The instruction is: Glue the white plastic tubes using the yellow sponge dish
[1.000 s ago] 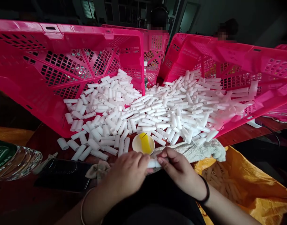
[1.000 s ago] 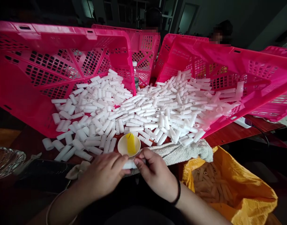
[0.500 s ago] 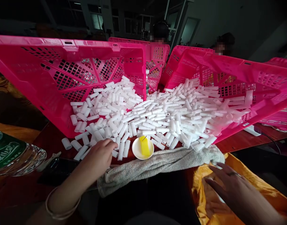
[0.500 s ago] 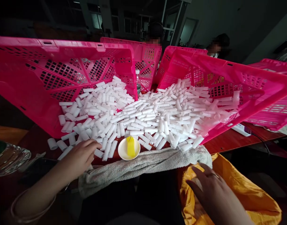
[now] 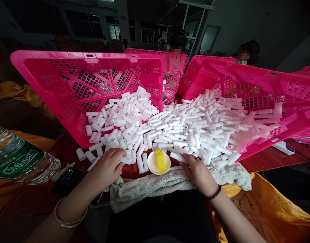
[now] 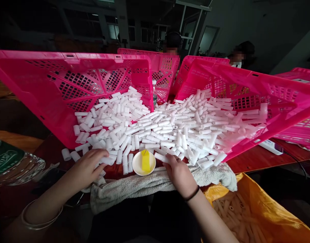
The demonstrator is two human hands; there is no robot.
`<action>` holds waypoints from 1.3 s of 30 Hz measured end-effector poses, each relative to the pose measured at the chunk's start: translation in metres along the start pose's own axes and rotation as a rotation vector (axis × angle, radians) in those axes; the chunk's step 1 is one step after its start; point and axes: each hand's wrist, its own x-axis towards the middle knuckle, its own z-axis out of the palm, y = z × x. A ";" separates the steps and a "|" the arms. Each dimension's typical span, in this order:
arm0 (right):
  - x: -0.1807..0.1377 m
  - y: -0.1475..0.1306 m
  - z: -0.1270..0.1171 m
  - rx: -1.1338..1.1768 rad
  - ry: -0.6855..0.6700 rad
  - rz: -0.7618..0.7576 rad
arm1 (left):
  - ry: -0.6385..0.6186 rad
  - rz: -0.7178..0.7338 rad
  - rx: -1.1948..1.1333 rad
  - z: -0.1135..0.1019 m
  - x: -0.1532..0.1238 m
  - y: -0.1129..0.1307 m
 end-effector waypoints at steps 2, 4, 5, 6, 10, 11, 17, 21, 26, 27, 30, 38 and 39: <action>0.002 -0.001 -0.003 0.234 -0.039 -0.156 | 0.034 -0.006 -0.118 0.002 -0.003 0.005; 0.012 -0.004 0.002 0.344 -0.048 -0.264 | -0.005 0.014 -0.201 0.009 -0.003 0.016; 0.018 -0.005 0.006 0.354 -0.030 -0.295 | -0.023 0.029 -0.228 0.015 -0.001 0.023; 0.024 -0.005 0.011 0.351 -0.007 -0.319 | -0.029 0.043 -0.247 0.021 0.002 0.030; 0.039 -0.001 0.028 0.355 0.024 -0.376 | 0.034 0.106 -0.250 0.049 0.018 0.054; 0.040 0.000 0.029 0.371 0.017 -0.384 | 0.054 0.110 -0.235 0.056 0.022 0.058; 0.034 0.004 0.026 0.588 -0.108 -0.298 | 0.074 0.055 -0.156 0.077 0.036 0.062; 0.031 0.002 0.027 0.674 -0.194 -0.130 | 0.080 0.087 -0.172 0.076 0.039 0.058; 0.026 -0.001 0.024 0.567 -0.097 -0.305 | 0.034 0.101 -0.183 0.070 0.044 0.054; 0.025 -0.002 0.023 0.587 -0.105 -0.313 | 0.024 0.104 -0.184 0.069 0.045 0.054; 0.019 -0.008 0.021 0.656 -0.116 -0.174 | -0.004 0.119 -0.192 0.068 0.046 0.053; 0.006 -0.013 0.025 0.591 -0.069 -0.217 | -0.028 0.123 -0.206 0.065 0.046 0.052; 0.006 -0.013 0.025 0.656 -0.100 -0.141 | -0.029 0.120 -0.208 0.065 0.046 0.052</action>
